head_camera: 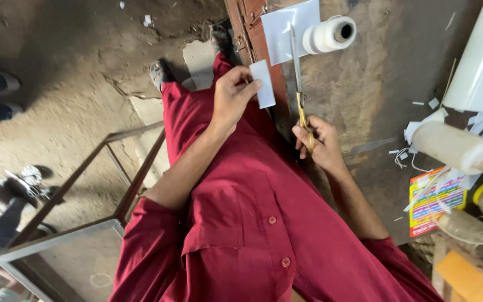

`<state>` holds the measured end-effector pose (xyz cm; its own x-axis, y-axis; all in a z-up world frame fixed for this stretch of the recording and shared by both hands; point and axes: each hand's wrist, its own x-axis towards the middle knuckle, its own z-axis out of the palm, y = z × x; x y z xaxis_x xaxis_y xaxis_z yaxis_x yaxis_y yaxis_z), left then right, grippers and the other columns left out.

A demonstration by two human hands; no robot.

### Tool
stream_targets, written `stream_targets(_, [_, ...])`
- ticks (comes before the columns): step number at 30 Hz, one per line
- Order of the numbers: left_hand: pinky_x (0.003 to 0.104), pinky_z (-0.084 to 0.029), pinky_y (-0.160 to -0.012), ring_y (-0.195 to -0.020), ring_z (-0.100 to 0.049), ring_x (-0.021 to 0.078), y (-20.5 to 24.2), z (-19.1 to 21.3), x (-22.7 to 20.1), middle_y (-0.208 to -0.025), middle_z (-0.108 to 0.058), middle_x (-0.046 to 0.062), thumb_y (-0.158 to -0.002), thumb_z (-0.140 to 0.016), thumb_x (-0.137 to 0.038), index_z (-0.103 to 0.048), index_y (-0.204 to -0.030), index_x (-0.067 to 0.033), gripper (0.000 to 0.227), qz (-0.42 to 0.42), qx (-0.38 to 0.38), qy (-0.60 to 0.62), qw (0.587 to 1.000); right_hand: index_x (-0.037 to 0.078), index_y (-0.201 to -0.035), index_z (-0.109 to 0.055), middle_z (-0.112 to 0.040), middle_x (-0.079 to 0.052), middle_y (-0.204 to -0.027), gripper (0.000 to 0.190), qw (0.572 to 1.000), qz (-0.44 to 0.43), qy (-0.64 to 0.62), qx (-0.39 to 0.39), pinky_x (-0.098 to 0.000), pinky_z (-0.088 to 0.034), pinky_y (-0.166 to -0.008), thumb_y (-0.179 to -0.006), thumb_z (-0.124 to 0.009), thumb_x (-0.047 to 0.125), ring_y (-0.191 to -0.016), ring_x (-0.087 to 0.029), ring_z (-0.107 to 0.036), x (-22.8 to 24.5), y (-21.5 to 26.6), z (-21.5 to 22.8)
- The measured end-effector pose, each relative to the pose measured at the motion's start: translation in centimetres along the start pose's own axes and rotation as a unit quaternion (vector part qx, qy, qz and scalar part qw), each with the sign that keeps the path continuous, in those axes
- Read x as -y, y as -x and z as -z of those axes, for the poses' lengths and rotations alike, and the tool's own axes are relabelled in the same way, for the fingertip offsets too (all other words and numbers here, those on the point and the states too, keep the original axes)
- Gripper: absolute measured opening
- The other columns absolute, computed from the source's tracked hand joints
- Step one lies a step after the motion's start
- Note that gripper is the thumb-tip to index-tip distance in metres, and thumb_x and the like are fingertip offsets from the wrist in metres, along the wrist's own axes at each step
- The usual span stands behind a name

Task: The person uses large scissors to cut a white plastic sheet into smaller rectangular pieces. They repeatedly cut the sheet, hold the pieces, and place them on the table.

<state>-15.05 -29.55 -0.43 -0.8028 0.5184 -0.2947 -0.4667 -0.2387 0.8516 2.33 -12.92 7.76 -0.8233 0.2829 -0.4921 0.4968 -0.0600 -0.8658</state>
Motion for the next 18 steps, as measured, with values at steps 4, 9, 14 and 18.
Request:
stream_targets(4, [0.024,-0.056,-0.065,-0.076,-0.068,0.0095,-2.9,-1.6,1.7,-0.094,-0.073,0.006,-0.095,-0.072,0.004,-0.069,-0.106,0.0043,0.011,-0.028,-0.025,-0.021,0.999,0.003,-0.094,-0.064,-0.060,-0.002,-0.064,0.025,0.999,-0.041,0.000,-0.011,-0.0215,-0.044,-0.043,-0.101,-0.068,0.027,-0.050,-0.007,-0.056,-0.7,-0.6,0.4])
stream_targets(9, [0.022,-0.054,-0.059,-0.071,-0.069,0.0093,-4.9,-3.1,2.7,-0.088,-0.076,0.009,-0.090,-0.075,0.002,-0.067,-0.106,0.0037,0.018,-0.019,-0.071,-0.018,0.997,0.004,-0.092,-0.062,-0.061,-0.003,-0.062,0.024,0.998,-0.058,-0.016,-0.010,-0.0216,-0.042,-0.040,-0.100,-0.069,0.026,-0.044,-0.008,-0.054,-1.3,-1.1,0.7])
stream_targets(14, [0.021,-0.061,-0.074,-0.083,-0.074,0.0106,-5.1,-3.3,3.0,-0.094,-0.078,0.011,-0.088,-0.081,0.003,-0.072,-0.108,0.0047,0.022,-0.062,-0.088,-0.002,0.994,0.004,-0.091,-0.062,-0.062,-0.004,-0.061,0.025,0.998,-0.054,-0.038,-0.005,-0.0218,-0.040,-0.039,-0.100,-0.069,0.025,-0.042,-0.008,-0.053,-2.6,-1.1,1.0])
stream_targets(18, [0.022,-0.062,-0.066,-0.075,-0.075,0.0110,-5.3,-2.9,2.6,-0.089,-0.079,0.011,-0.087,-0.082,0.000,-0.074,-0.106,0.0035,0.021,-0.056,-0.080,-0.025,0.995,0.003,-0.091,-0.063,-0.062,-0.004,-0.061,0.025,0.998,-0.053,-0.045,-0.008,-0.0217,-0.039,-0.038,-0.100,-0.069,0.025,-0.041,-0.008,-0.052,-3.2,-0.9,1.5])
